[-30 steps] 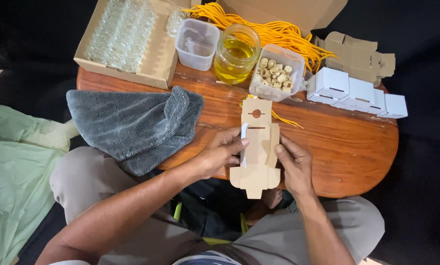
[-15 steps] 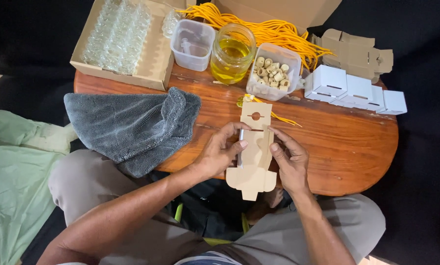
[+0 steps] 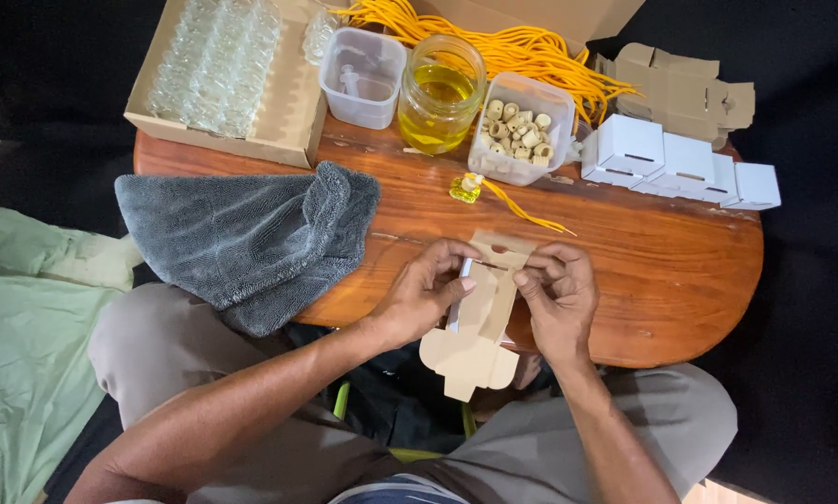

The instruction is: The person is assembling a small cardboard packaging insert by folding it and then carefully placing a small yellow component inside.

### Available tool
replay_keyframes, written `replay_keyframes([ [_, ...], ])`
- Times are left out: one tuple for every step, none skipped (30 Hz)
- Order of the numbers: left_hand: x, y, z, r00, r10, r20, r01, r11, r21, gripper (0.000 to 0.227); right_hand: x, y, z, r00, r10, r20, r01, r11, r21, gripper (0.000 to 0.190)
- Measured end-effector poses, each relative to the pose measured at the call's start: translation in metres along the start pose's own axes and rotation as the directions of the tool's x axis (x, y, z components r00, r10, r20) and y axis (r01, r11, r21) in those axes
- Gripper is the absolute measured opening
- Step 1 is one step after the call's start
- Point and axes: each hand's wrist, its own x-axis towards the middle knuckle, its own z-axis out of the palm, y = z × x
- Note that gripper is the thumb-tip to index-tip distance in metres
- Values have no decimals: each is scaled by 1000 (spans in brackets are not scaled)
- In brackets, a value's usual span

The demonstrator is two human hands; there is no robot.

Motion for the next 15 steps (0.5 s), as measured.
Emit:
replay_keyframes([
  [-1,1,-2,1000,-11,-2,11,1000,9,33,0,3,2,1000,-3,-6,3,999,53,54],
  [-1,0,-2,1000,-11,-1,11,1000,9,33,0,-8,4,1000,-3,-7,3,999,53,54],
  [-1,-1,-2,1000,-25,2,25,1000,6,33,0,-18,7,1000,-24,1,24,999,-48,40],
  [-1,-2,-2,999,-39,6,39,999,3,34,0,-29,9,999,-44,10,45,988,-149,28],
  [-1,-2,-2,999,-40,6,40,999,2,34,2,-34,10,999,-43,10,44,988,-149,28],
  [-1,-2,-2,999,-39,8,39,999,-12,34,3,-40,10,991,-125,53,133,974,-186,24],
  [-1,-2,-3,999,-37,10,37,999,-26,34,5,-45,11,974,-205,99,222,950,-218,24],
  [-3,5,-2,999,-36,10,37,999,-26,34,4,-43,11,974,-205,99,223,950,-218,24],
  [-6,12,-1,999,-43,12,44,998,-48,35,4,-41,12,967,-232,103,248,948,-198,28],
  [-8,19,-1,999,-50,14,51,996,-71,36,3,-39,12,960,-258,106,274,945,-179,33],
  [-5,11,-2,999,-49,13,50,996,-71,36,3,-39,12,960,-259,107,274,945,-179,33],
  [-2,4,-4,999,-44,20,46,996,-74,36,3,-39,13,962,-255,98,270,945,-184,30],
  [1,-3,-5,999,-40,27,42,996,-77,37,3,-40,14,964,-251,88,264,946,-190,27],
  [-1,5,-4,999,-40,27,42,996,-77,37,2,-38,14,964,-251,88,264,946,-190,27],
  [-4,13,-3,999,-49,23,51,997,-58,38,2,-37,14,971,-230,67,239,951,-198,22],
])
